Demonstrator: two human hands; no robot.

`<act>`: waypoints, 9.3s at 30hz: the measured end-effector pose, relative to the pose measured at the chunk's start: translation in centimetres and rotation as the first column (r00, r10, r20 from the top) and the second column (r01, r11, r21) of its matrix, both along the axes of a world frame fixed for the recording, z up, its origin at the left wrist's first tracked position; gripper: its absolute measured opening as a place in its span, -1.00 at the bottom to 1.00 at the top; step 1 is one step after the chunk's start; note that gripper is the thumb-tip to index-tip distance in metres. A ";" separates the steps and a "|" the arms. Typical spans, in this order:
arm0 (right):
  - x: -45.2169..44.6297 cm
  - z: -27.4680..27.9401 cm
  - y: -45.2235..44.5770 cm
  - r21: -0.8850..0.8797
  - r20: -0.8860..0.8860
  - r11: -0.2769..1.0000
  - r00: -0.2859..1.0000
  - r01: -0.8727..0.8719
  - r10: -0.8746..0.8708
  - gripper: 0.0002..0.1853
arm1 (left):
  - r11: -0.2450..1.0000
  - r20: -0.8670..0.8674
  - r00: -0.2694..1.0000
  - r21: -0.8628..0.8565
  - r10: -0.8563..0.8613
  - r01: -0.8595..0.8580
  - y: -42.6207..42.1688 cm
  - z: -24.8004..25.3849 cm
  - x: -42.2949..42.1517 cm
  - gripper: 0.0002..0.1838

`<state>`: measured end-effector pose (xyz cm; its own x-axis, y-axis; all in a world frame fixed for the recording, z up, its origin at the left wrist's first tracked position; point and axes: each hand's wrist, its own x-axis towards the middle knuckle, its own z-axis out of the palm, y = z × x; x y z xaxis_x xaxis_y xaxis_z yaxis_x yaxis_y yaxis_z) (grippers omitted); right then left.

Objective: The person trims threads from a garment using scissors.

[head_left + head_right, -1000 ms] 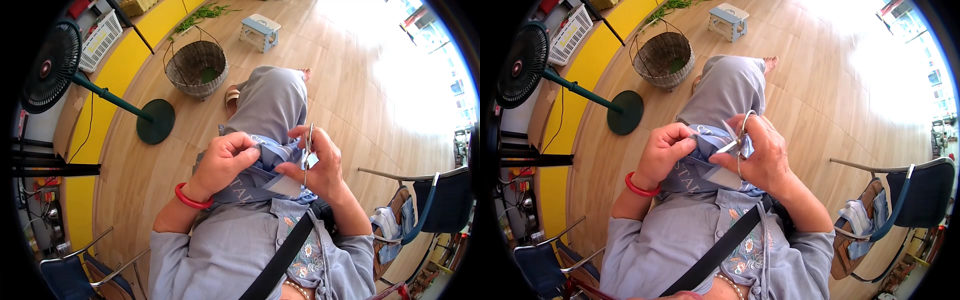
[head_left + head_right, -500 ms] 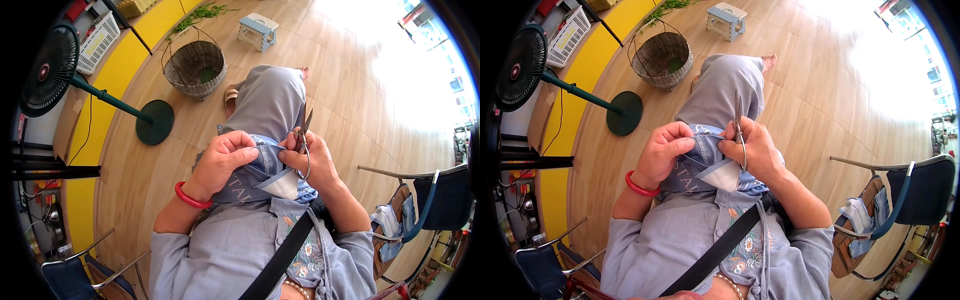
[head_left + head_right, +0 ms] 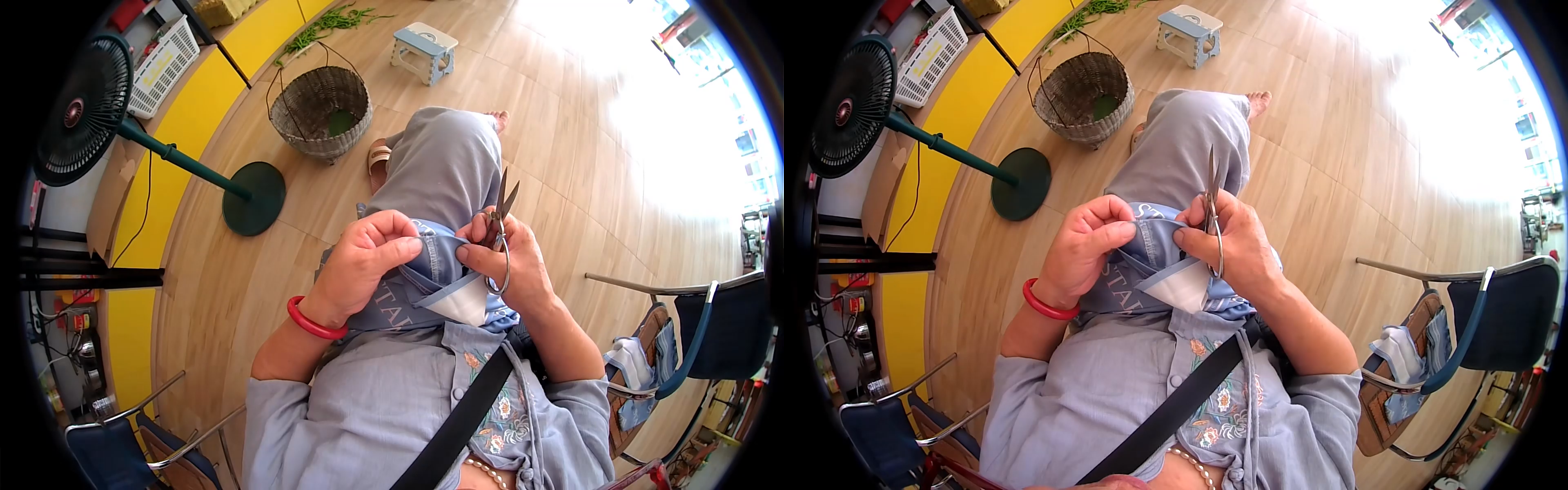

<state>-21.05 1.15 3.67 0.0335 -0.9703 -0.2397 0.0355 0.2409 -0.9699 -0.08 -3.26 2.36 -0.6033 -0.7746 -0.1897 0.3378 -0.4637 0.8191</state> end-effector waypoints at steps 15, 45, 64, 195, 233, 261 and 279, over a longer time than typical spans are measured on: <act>0.7 -0.4 0.5 -0.206 -0.029 0.977 0.998 0.057 -0.064 -0.77 | 0.314 0.199 0.770 -0.950 0.607 -0.002 1.2 0.8 -0.1 -0.75; 3.2 -1.4 2.9 -0.633 -0.664 0.529 0.748 -0.565 0.006 -0.70 | 0.953 0.061 0.976 0.208 0.211 -0.219 2.6 -1.9 2.9 -0.79; 3.4 -1.8 1.7 -0.198 0.046 0.976 0.995 0.090 -0.083 -0.79 | 0.949 0.139 0.967 0.206 0.212 -0.238 4.6 -1.8 4.0 -0.85; -1.7 -1.8 4.3 0.220 0.538 0.801 0.755 -0.556 0.376 -0.35 | 0.907 0.460 0.838 -0.411 0.292 -0.090 2.7 0.0 -1.3 -0.78; -0.9 -1.7 4.2 0.150 0.255 0.845 0.846 -0.513 0.469 -0.40 | 0.952 0.331 0.911 -0.258 0.245 -0.162 2.9 -0.7 -1.4 -0.79; -1.0 -1.6 4.4 0.193 0.412 0.830 0.811 -0.524 0.416 -0.37 | 0.920 0.328 0.889 -0.333 0.319 -0.207 2.9 -0.8 -1.6 -0.79; -0.7 -2.7 4.6 0.137 0.158 0.936 0.940 -0.324 0.302 -0.45 | 0.978 0.220 0.954 -0.100 0.203 -0.185 3.1 -0.5 -1.9 -0.78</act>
